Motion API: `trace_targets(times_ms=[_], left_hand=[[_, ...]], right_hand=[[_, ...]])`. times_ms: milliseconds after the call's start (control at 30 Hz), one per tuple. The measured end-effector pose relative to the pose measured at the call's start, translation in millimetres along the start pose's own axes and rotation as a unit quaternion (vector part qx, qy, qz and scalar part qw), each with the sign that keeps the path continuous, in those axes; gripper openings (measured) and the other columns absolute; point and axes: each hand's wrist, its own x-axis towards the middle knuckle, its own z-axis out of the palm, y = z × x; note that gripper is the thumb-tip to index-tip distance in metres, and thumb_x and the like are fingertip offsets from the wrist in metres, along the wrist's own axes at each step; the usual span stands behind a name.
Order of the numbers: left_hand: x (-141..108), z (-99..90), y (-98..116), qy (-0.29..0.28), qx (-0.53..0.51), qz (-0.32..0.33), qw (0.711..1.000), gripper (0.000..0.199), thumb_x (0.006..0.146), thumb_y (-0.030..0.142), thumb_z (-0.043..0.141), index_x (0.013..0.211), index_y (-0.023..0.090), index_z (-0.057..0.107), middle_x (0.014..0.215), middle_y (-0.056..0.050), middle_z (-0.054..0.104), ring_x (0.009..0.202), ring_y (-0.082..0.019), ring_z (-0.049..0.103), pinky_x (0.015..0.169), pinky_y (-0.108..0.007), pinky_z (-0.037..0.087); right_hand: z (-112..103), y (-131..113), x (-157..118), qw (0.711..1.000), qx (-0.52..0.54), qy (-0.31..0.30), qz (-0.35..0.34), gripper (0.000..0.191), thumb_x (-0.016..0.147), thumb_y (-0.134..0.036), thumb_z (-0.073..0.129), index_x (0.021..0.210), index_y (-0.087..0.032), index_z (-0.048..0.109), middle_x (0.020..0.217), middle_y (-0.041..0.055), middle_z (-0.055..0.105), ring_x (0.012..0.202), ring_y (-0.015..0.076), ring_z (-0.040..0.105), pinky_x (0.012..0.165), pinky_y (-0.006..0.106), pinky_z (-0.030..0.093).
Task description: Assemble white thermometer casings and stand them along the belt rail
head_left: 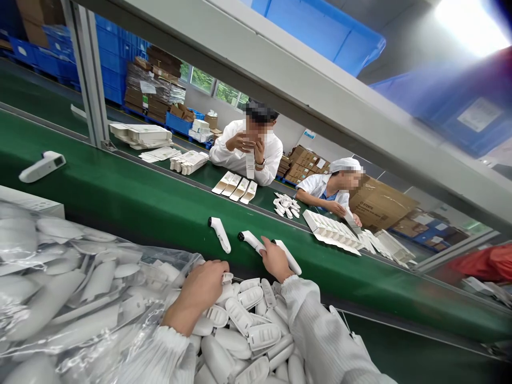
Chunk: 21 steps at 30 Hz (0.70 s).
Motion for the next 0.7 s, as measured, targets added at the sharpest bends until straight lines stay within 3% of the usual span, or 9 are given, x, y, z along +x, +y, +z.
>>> trace_targets(times_ms=[133,267,333,400,467,533,633,700], left_hand=[[5,-2.4,1,0.007,-0.067,-0.015,0.998,0.027,0.091,0.022,0.041,0.101,0.024,0.066,0.093,-0.009,0.069,0.084,-0.029,0.063,0.066,-0.033,0.039],[9,0.4,3,0.012,-0.165,-0.033,0.986,0.04,0.096,0.039,0.031,0.123,0.027,0.059,0.102,-0.008,0.069,0.087,-0.026,0.065,0.072,-0.032,0.045],[10,3.5,5,0.013,-0.218,-0.045,0.975,0.045,0.096,0.041,0.026,0.127,0.025,0.054,0.107,-0.008,0.068,0.088,-0.023,0.065,0.072,-0.03,0.047],[10,6.0,9,0.012,-0.26,-0.057,0.964,0.044,0.095,0.041,0.025,0.122,0.022,0.054,0.098,-0.007,0.068,0.081,-0.02,0.065,0.068,-0.028,0.048],[9,6.0,14,0.001,-0.289,-0.065,0.955,0.039,0.093,0.041,0.026,0.111,0.022,0.055,0.079,-0.002,0.064,0.066,-0.017,0.06,0.06,-0.026,0.046],[7,2.9,18,-0.016,-0.303,-0.065,0.95,0.036,0.092,0.042,0.025,0.102,0.023,0.054,0.065,0.002,0.057,0.055,-0.016,0.053,0.053,-0.024,0.042],[3,-6.8,17,-0.029,-0.292,-0.061,0.954,0.041,0.094,0.05,0.021,0.093,0.024,0.052,0.063,0.002,0.056,0.054,-0.017,0.052,0.052,-0.026,0.04],[-1,-13.8,13,-0.017,-0.258,-0.054,0.965,0.043,0.093,0.055,0.024,0.097,0.024,0.053,0.08,-0.003,0.064,0.07,-0.02,0.06,0.062,-0.029,0.045]], right_hand=[[3,7,2,0.999,-0.05,-0.005,-0.004,0.03,0.1,-0.017,0.05,0.128,-0.013,0.06,0.117,0.016,0.062,0.108,0.0293,0.06,0.094,0.035,0.045],[-17,11,-5,0.997,-0.072,-0.004,-0.014,0.03,0.102,-0.026,0.053,0.126,-0.011,0.062,0.116,0.0178,0.061,0.111,0.031,0.057,0.098,0.04,0.044],[-33,3,-18,0.995,-0.052,0.014,-0.089,0.037,0.101,-0.029,0.057,0.134,-0.014,0.056,0.131,0.0178,0.054,0.123,0.0316,0.049,0.105,0.043,0.04],[-48,-12,-36,0.971,0.008,0.027,-0.237,0.046,0.099,-0.03,0.06,0.142,-0.021,0.048,0.146,0.0129,0.042,0.134,0.0286,0.039,0.111,0.042,0.036],[-56,-32,-55,0.925,0.072,0.007,-0.372,0.048,0.099,-0.033,0.061,0.144,-0.027,0.047,0.146,0.0083,0.044,0.134,0.0257,0.04,0.112,0.041,0.036],[-56,-49,-68,0.899,0.113,-0.005,-0.423,0.04,0.101,-0.031,0.056,0.141,-0.027,0.049,0.137,0.0075,0.053,0.126,0.0236,0.048,0.108,0.04,0.039],[-44,-61,-66,0.912,0.162,0.004,-0.377,0.028,0.104,-0.023,0.047,0.129,-0.025,0.059,0.118,0.0057,0.065,0.108,0.0209,0.059,0.098,0.036,0.046],[-33,-58,-52,0.936,0.193,0.012,-0.293,0.025,0.101,-0.021,0.049,0.12,-0.024,0.064,0.11,0.0041,0.068,0.099,0.0204,0.062,0.092,0.032,0.048]])
